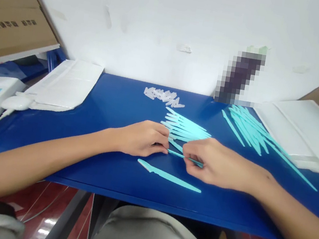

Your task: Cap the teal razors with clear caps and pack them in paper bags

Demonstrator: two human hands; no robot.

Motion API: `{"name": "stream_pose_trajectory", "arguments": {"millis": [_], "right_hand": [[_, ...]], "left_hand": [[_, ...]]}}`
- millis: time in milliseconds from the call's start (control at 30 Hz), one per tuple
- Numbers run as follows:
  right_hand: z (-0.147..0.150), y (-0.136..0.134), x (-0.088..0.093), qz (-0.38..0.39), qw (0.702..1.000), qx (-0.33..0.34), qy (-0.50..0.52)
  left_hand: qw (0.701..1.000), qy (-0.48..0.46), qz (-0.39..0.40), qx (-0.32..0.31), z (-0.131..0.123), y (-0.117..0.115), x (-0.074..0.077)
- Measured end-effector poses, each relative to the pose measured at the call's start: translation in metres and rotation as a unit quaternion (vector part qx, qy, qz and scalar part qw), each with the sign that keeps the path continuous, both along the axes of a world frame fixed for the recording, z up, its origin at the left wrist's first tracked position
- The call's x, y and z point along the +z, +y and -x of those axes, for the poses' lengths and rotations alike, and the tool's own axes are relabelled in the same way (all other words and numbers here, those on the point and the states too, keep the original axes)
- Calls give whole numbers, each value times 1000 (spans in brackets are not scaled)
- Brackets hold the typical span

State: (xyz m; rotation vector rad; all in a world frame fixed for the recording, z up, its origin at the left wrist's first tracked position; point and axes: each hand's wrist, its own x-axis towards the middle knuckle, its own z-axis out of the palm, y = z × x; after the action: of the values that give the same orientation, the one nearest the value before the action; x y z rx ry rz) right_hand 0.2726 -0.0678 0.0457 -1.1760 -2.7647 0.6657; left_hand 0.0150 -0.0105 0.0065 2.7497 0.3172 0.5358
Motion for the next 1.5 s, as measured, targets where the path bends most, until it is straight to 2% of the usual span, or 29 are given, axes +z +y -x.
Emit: {"name": "stream_pose_trajectory", "arguments": {"millis": [67, 133, 267, 333, 400, 567, 633, 700, 833, 967, 1067, 1200, 1300, 1400, 1433, 1500], "right_hand": [[3, -3, -1, -36, 999, -1, -26], [4, -4, -3, -64, 996, 0, -54], [2, -1, -5, -90, 991, 5, -101], [2, 1, -7, -104, 988, 15, -113], [1, 3, -8, -128, 985, 15, -119], [-1, 6, -5, -152, 981, -29, -115], [1, 2, -2, -136, 986, -27, -91], [5, -5, 0, -87, 994, -24, -64], [15, -22, 2, 19, 998, 14, -61], [14, -26, 5, 45, 994, 27, -96], [5, -20, 7, 53, 993, 2, -110], [-9, -12, 9, 62, 994, -6, -85], [-13, -8, 8, 63, 996, 1, -60], [-12, -6, 7, 30, 998, 0, -46], [-12, -5, 7, 19, 999, -1, -44], [-13, -3, 7, 17, 999, -2, -38]], "left_hand": [[1000, 2, -13, -3, -1, 0, -2], [1000, -11, -14, 21, 1, 5, -4], [987, -31, -46, 153, 17, 35, -8], [977, 17, -52, 207, 24, 50, -9], [969, 79, -39, 232, 27, 60, -9], [967, 170, -40, 183, 22, 66, -8], [966, 185, -24, 176, 21, 67, -8], [967, 179, -25, 178, 20, 68, -9], [963, 119, -98, 221, 21, 63, -10], [941, 109, -188, 260, 21, 53, -10], [939, 109, -219, 243, 20, 51, -10], [956, 126, -208, 166, 21, 55, -11], [956, 129, -198, 175, 22, 55, -9], [949, 143, -199, 196, 26, 48, 1], [952, 148, -182, 196, 29, 45, 6], [968, 147, -91, 183, 36, 37, 17]]}}
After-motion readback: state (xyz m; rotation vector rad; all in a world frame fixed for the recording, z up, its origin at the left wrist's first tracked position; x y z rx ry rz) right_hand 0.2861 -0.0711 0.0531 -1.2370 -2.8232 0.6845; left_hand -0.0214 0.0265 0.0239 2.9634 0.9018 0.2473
